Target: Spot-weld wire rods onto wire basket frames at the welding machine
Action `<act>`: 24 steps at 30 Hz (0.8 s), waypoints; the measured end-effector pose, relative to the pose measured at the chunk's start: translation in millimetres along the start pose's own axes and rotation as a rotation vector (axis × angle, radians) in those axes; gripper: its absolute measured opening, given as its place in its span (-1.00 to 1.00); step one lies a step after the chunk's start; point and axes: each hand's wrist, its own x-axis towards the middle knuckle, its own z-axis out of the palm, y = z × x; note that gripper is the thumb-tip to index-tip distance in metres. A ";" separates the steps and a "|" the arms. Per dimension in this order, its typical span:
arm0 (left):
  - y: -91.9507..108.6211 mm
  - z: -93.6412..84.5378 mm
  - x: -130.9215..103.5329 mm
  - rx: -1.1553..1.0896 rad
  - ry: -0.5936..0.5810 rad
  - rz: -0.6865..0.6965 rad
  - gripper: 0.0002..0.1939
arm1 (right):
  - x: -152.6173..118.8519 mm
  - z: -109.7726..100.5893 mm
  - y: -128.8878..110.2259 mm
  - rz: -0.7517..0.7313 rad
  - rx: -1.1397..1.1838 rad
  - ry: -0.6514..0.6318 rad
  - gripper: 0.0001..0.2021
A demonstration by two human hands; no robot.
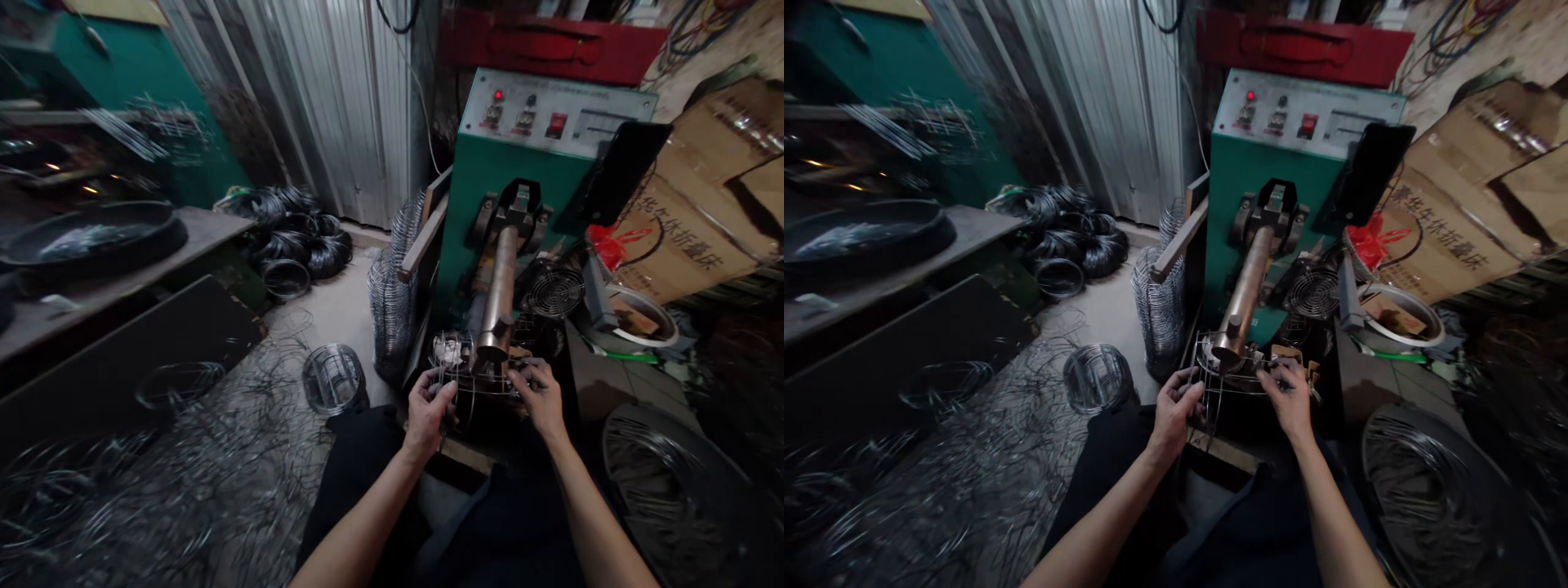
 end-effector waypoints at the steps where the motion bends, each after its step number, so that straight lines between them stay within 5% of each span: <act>1: -1.0 -0.3 1.3 0.005 -0.004 0.002 -0.42 | 0.1 0.1 0.6 -0.004 -0.004 0.002 -0.63; 11: 3.2 -3.3 -9.4 0.038 -0.030 -0.028 -0.40 | -24.8 -16.7 -0.6 0.036 0.064 0.044 -0.68; 14: 1.1 -3.4 -37.8 -0.045 0.013 -0.083 -0.45 | -60.9 -31.6 25.2 0.169 0.169 0.052 -0.39; 16: -4.9 -8.5 -71.1 -0.127 0.021 -0.194 -0.53 | -85.6 -46.2 42.0 0.252 0.147 0.008 -0.40; 19: -9.2 -35.0 -129.3 -0.093 -0.055 -0.417 -0.59 | -108.9 -71.9 46.7 0.390 0.045 -0.115 -0.47; 21: -0.2 -62.6 -152.2 0.203 -0.198 -0.505 -0.57 | -111.4 -82.2 34.1 0.455 -0.018 -0.290 -0.45; 24: 23.9 -89.5 -138.6 0.668 -0.291 -0.314 -0.62 | -98.9 -70.7 7.4 0.444 -0.048 -0.621 -0.52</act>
